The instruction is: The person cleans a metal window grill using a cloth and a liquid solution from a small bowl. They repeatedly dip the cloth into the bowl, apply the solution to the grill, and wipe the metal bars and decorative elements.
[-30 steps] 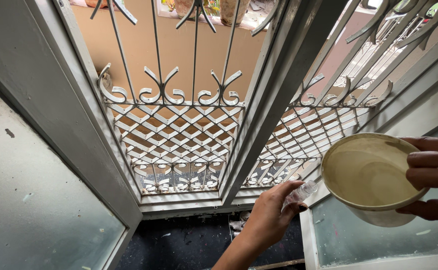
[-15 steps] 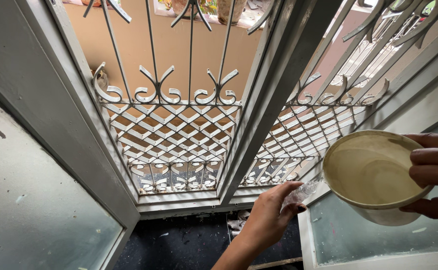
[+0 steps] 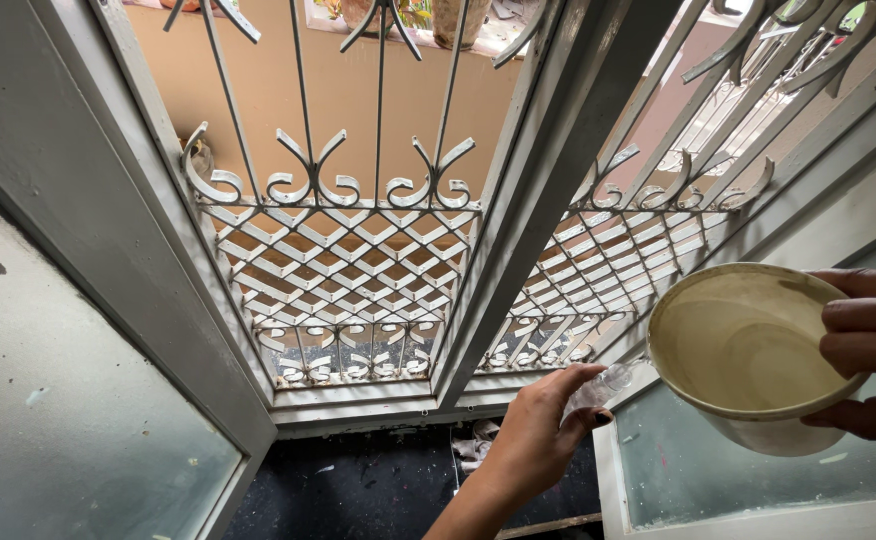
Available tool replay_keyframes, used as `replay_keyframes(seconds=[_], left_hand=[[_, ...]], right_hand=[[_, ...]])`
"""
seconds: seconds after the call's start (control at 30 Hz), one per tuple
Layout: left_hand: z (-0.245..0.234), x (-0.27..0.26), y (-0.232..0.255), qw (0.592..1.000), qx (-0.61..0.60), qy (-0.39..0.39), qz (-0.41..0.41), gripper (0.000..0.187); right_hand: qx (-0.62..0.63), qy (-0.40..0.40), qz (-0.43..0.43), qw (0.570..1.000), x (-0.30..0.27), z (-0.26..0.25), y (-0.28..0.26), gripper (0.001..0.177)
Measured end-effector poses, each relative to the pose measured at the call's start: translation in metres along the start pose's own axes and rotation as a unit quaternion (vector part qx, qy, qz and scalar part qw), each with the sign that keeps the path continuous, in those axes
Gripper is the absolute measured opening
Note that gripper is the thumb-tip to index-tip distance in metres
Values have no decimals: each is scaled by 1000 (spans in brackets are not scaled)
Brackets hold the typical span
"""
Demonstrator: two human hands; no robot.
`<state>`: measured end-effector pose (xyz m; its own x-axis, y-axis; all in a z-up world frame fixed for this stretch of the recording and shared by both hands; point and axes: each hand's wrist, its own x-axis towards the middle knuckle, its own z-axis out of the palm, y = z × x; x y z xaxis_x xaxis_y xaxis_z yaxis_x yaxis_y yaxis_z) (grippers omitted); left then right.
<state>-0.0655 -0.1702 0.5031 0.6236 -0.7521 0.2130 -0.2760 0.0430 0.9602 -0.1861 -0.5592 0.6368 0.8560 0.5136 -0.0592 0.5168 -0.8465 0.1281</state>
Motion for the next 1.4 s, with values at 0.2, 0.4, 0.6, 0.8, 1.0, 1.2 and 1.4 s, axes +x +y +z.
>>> replay_keyframes(seconds=[0.2, 0.4, 0.6, 0.8, 1.0, 1.2, 1.4], left_hand=[[2, 0, -1, 1000, -4, 1, 8, 41], [-1, 0, 4, 1000, -6, -3, -4, 41], [-3, 0, 5, 1000, -8, 11, 18, 41], [-5, -1, 5, 1000, 2, 7, 1, 42], [-7, -5, -14, 998, -42, 41, 25, 41], [-38, -37, -73, 989, -98, 109, -21, 41], [-76, -78, -144, 967, -97, 222, -82, 39]], right_hand=[[-10, -21, -2, 1000, -2, 0, 4, 37], [3, -17, -6, 1000, 2, -7, 1, 34], [-8, 3, -14, 1000, 8, -6, -5, 35], [-5, 15, 19, 1000, 21, -2, -19, 39], [73, 116, -18, 990, 37, 23, -30, 33], [123, 169, 96, 973, 91, 109, -97, 27], [206, 117, 152, 960, 206, 289, -156, 34]])
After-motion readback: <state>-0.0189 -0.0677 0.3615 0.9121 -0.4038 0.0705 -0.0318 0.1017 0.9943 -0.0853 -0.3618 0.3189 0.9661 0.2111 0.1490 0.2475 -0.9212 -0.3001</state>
